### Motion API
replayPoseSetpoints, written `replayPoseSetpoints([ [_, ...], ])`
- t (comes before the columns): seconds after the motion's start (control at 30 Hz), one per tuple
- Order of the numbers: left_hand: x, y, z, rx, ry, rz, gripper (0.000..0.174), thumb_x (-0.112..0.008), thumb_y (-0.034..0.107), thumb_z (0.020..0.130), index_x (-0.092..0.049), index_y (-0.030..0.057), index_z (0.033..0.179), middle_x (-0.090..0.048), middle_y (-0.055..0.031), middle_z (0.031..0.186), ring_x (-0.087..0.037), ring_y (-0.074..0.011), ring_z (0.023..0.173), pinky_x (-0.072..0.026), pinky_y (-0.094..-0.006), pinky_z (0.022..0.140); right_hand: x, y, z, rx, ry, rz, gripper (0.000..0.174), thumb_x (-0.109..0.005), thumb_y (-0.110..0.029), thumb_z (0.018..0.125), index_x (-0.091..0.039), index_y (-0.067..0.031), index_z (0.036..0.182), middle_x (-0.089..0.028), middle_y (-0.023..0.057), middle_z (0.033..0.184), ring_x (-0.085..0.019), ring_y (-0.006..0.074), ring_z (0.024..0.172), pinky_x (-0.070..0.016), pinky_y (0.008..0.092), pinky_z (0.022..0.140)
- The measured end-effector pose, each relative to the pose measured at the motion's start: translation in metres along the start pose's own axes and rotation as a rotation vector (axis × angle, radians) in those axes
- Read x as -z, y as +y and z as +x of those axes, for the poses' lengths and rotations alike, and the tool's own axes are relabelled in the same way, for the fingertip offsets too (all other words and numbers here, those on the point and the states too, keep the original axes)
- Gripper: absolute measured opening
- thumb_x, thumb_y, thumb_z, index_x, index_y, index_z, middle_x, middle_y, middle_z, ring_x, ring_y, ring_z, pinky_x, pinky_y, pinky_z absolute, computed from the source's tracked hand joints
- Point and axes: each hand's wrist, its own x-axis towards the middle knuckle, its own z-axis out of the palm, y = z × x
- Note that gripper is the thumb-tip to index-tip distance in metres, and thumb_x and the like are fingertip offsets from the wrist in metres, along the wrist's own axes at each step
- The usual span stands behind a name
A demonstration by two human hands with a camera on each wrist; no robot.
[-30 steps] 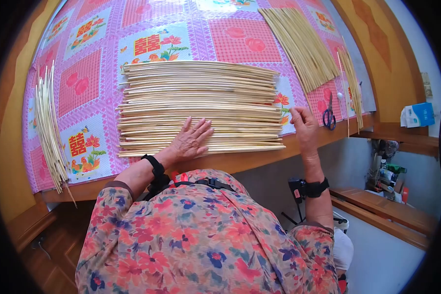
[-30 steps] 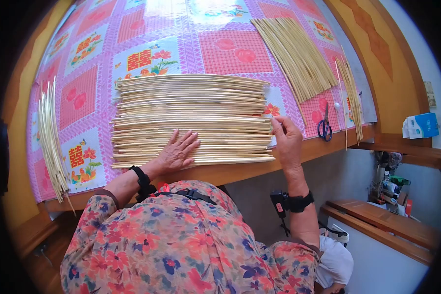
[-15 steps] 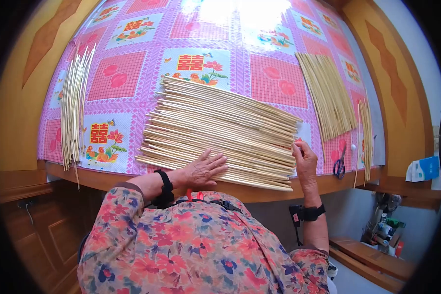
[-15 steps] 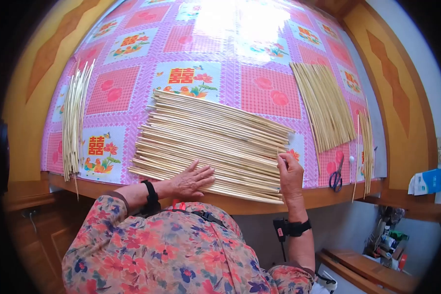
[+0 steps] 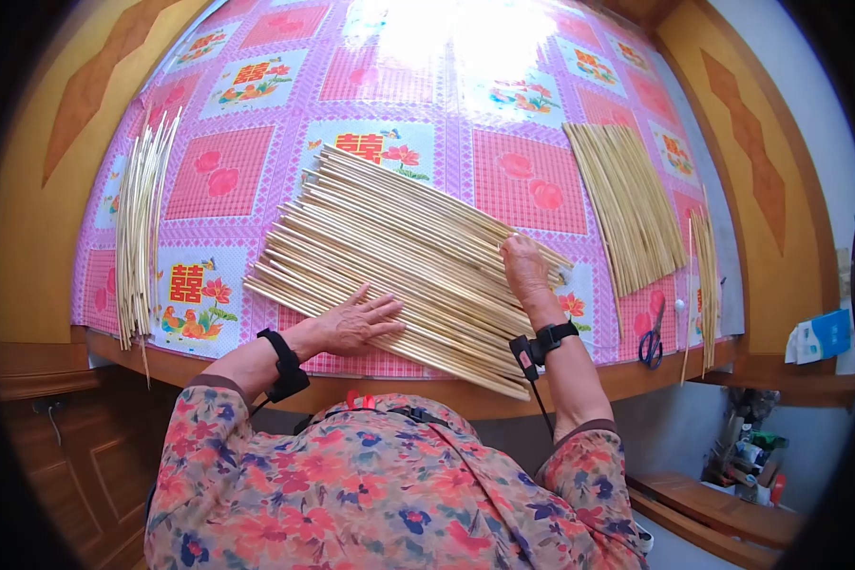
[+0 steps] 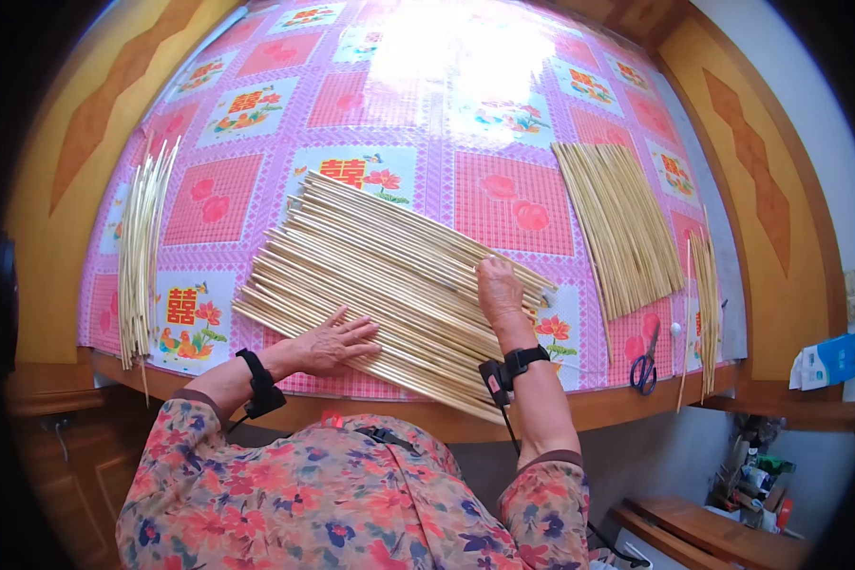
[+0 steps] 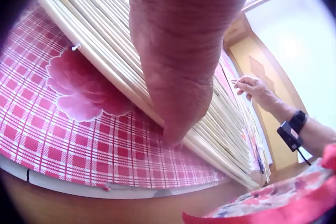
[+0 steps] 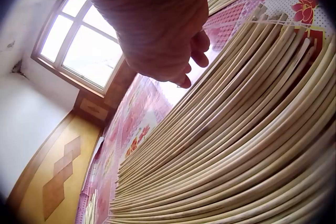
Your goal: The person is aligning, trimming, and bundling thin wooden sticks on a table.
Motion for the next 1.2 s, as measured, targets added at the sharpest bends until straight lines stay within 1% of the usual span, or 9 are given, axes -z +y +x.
replayPoseSetpoints([
  [0.1, 0.017, 0.001, -0.003, 0.115, -0.012, -0.088, 0.052, -0.051, 0.033, 0.081, -0.038, 0.0195, 0.128, -0.023, -0.0076, 0.141, -0.016, -0.0233, 0.132, -0.004, -0.0522, 0.105, -0.01, 0.004, 0.014, 0.004, -0.003, 0.021, 0.007, -0.049, -0.009, 0.077, -0.055, -0.0064, 0.079, -0.057, 0.0104, 0.095, -0.053, 0.0272, 0.09, -0.0471, 0.0356, 0.076],
  [0.27, -0.006, 0.029, 0.006, 0.459, 0.059, -0.044, 0.052, -0.048, 0.037, 0.084, -0.037, 0.0118, 0.128, -0.023, -0.0196, 0.137, -0.019, -0.0379, 0.128, -0.0129, -0.0583, 0.099, -0.025, 0.016, 0.027, -0.063, -0.108, -0.081, 0.011, -0.049, -0.007, 0.076, -0.057, -0.0063, 0.083, -0.055, 0.0121, 0.107, -0.054, 0.0284, 0.091, -0.0468, 0.0361, 0.077],
  [0.43, -0.015, 0.044, 0.019, 0.562, 0.159, -0.094, 0.062, -0.051, 0.04, 0.08, -0.03, 0.011, 0.131, -0.021, -0.0196, 0.137, -0.016, -0.0361, 0.129, -0.0119, -0.059, 0.098, -0.031, 0.024, 0.019, -0.009, -0.055, -0.059, 0.011, -0.049, -0.009, 0.077, -0.058, -0.0056, 0.083, -0.055, 0.0133, 0.106, -0.054, 0.029, 0.092, -0.0463, 0.0371, 0.078],
  [0.7, 0.031, -0.075, 0.047, 0.396, 0.135, 0.279, 0.045, -0.048, 0.024, 0.081, -0.041, 0.0148, 0.125, -0.027, -0.0094, 0.138, -0.023, -0.0263, 0.129, -0.0141, -0.0579, 0.1, -0.022, 0.037, -0.009, -0.279, -0.12, 0.029, 0.014, -0.054, -0.019, 0.079, -0.062, -0.0073, 0.081, -0.055, 0.0166, 0.099, -0.056, 0.0335, 0.085, -0.047, 0.0407, 0.074],
  [0.8, 0.05, -0.127, 0.06, 0.555, 0.136, 0.313, 0.045, -0.047, 0.019, 0.08, -0.042, 0.0125, 0.125, -0.027, -0.0086, 0.139, -0.023, -0.0278, 0.129, -0.0107, -0.0565, 0.102, -0.018, 0.026, -0.024, -0.442, -0.228, 0.032, 0.018, -0.055, -0.023, 0.079, -0.065, -0.0084, 0.082, -0.056, 0.0207, 0.091, -0.059, 0.0352, 0.078, -0.0487, 0.0423, 0.069],
  [0.87, 0.072, -0.133, 0.068, 0.856, 0.069, 0.317, 0.046, -0.047, 0.018, 0.08, -0.042, 0.0099, 0.124, -0.028, -0.0113, 0.138, -0.025, -0.0302, 0.128, -0.0128, -0.0584, 0.1, -0.021, 0.022, -0.033, -0.431, -0.254, 0.099, 0.018, -0.055, -0.023, 0.078, -0.065, -0.0082, 0.081, -0.056, 0.0207, 0.089, -0.059, 0.0349, 0.077, -0.0487, 0.0425, 0.068],
  [0.97, 0.061, -0.106, 0.095, 0.796, 0.14, 0.224, 0.044, -0.045, 0.02, 0.083, -0.04, 0.0112, 0.126, -0.025, -0.0145, 0.138, -0.022, -0.0309, 0.129, -0.0191, -0.0588, 0.098, -0.011, 0.003, -0.049, -0.425, -0.282, 0.11, 0.018, -0.056, -0.022, 0.078, -0.064, -0.0059, 0.081, -0.057, 0.0185, 0.092, -0.058, 0.0343, 0.077, -0.0481, 0.0425, 0.068],
  [1.1, 0.019, 0.006, 0.1, 0.353, 0.083, -0.016, 0.058, -0.045, 0.044, 0.082, -0.033, 0.0134, 0.13, -0.021, -0.0134, 0.14, -0.014, -0.0317, 0.131, -0.012, -0.0603, 0.099, 0.002, 0.001, -0.048, -0.398, -0.13, 0.084, 0.015, -0.057, -0.018, 0.077, -0.059, -0.0039, 0.08, -0.057, 0.0135, 0.103, -0.055, 0.0305, 0.086, -0.0465, 0.0388, 0.073],
  [1.2, -0.013, 0.03, 0.086, 0.306, 0.143, -0.103, 0.059, -0.045, 0.044, 0.083, -0.029, 0.0158, 0.133, -0.017, -0.0112, 0.142, -0.012, -0.0302, 0.132, -0.0057, -0.0592, 0.1, -0.007, 0.014, -0.044, -0.071, 0.011, 0.061, 0.01, -0.057, -0.016, 0.076, -0.06, -0.006, 0.077, -0.058, 0.0108, 0.104, -0.052, 0.0282, 0.094, -0.0426, 0.0372, 0.082],
])
